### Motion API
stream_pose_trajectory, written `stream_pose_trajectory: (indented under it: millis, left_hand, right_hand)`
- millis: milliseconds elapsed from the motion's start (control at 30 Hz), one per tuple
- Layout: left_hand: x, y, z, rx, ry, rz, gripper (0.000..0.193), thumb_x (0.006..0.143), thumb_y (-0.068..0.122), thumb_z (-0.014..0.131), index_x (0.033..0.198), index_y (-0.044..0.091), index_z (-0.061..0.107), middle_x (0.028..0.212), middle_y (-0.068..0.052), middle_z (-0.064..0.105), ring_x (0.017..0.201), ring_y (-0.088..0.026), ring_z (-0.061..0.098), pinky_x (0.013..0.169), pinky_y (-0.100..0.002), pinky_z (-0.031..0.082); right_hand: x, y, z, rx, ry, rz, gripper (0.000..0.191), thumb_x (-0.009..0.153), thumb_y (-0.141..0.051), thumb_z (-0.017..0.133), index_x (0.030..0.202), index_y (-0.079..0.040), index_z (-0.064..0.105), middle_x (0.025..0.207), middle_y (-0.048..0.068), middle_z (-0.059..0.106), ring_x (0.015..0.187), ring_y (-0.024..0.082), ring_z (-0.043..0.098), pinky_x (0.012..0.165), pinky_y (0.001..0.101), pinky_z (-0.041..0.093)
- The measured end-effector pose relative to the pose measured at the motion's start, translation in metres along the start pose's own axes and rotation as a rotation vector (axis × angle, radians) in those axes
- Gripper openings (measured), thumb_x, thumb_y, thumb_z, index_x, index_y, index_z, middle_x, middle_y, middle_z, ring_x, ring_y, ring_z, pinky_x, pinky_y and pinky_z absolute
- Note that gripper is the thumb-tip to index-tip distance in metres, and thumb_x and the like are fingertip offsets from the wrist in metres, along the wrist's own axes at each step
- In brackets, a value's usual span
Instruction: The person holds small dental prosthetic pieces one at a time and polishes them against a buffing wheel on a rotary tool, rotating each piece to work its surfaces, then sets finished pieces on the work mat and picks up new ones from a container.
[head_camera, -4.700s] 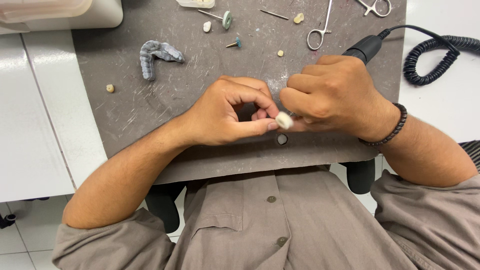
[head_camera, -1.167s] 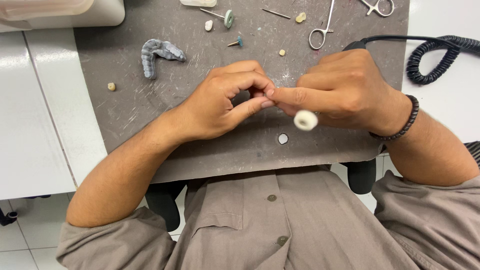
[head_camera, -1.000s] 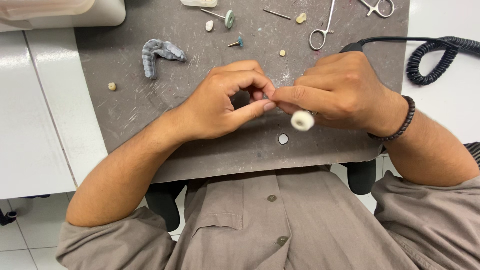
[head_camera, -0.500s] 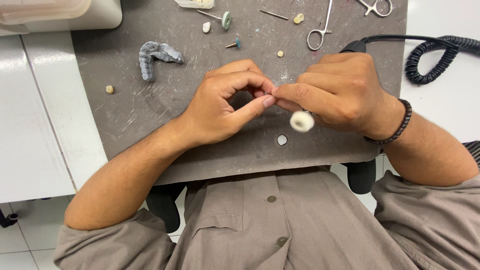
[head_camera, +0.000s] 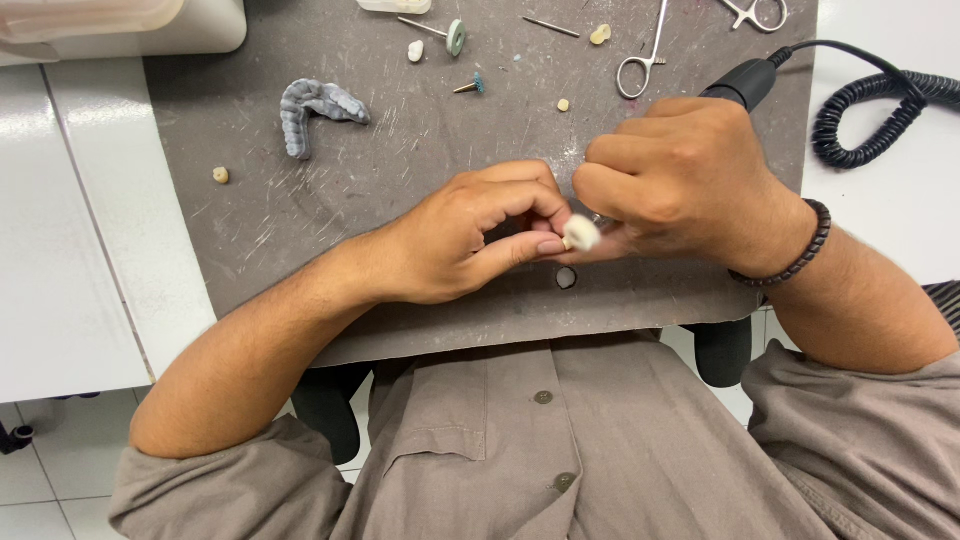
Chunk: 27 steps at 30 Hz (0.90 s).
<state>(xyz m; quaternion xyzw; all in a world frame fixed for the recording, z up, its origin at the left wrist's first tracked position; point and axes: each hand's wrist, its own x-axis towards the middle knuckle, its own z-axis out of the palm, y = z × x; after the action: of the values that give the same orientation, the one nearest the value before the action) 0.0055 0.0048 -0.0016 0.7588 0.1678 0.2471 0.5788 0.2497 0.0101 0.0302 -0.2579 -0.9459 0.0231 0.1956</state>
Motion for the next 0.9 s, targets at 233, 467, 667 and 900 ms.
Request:
stream_pose_trajectory:
  millis: [233,467,667,900]
  left_hand:
    - [0.0,-0.0027,-0.0038,0.014,0.021,-0.005,0.007,0.105,0.007,0.066,0.11,0.002,0.066,0.104,-0.005,0.064,0.094,-0.015,0.064,0.082,-0.029,0.053]
    - [-0.0004,-0.0022,-0.0047,-0.025,0.036,-0.016,0.006,0.107,0.008,0.065,0.109,0.003,0.066,0.103,-0.004,0.064,0.094,-0.013,0.062,0.083,-0.028,0.052]
    - [-0.0029,-0.0019,-0.0044,-0.251,0.056,-0.116,0.011,0.11,0.013,0.061,0.114,0.003,0.065,0.109,-0.001,0.061,0.099,-0.007,0.062,0.088,-0.024,0.054]
    - [-0.0044,-0.0053,-0.0038,-0.226,0.062,-0.131,0.013,0.111,0.014,0.06,0.115,0.003,0.067,0.109,-0.001,0.06,0.095,-0.007,0.057,0.085,-0.024,0.051]
  right_hand:
    - [-0.0047,-0.0041,0.0057,-0.117,-0.038,0.016,0.058,0.085,-0.059,0.076,0.067,-0.014,0.045,0.063,0.0,0.047,0.055,0.016,0.054,0.052,0.0323,0.045]
    - [-0.0074,-0.005,0.0057,-0.14,-0.019,0.019,0.053,0.086,-0.05,0.081,0.068,-0.014,0.046,0.065,0.0,0.047,0.057,0.016,0.055,0.053,0.0327,0.044]
    - [-0.0034,-0.0077,0.0054,-0.18,0.02,0.019,0.051,0.093,-0.047,0.08,0.07,-0.015,0.046,0.067,-0.001,0.046,0.058,0.015,0.054,0.055,0.0317,0.043]
    - [-0.0009,-0.0069,0.0014,-0.138,0.138,0.098,0.064,0.088,-0.055,0.079,0.063,-0.011,0.041,0.06,0.003,0.043,0.051,0.019,0.049,0.048,0.0323,0.038]
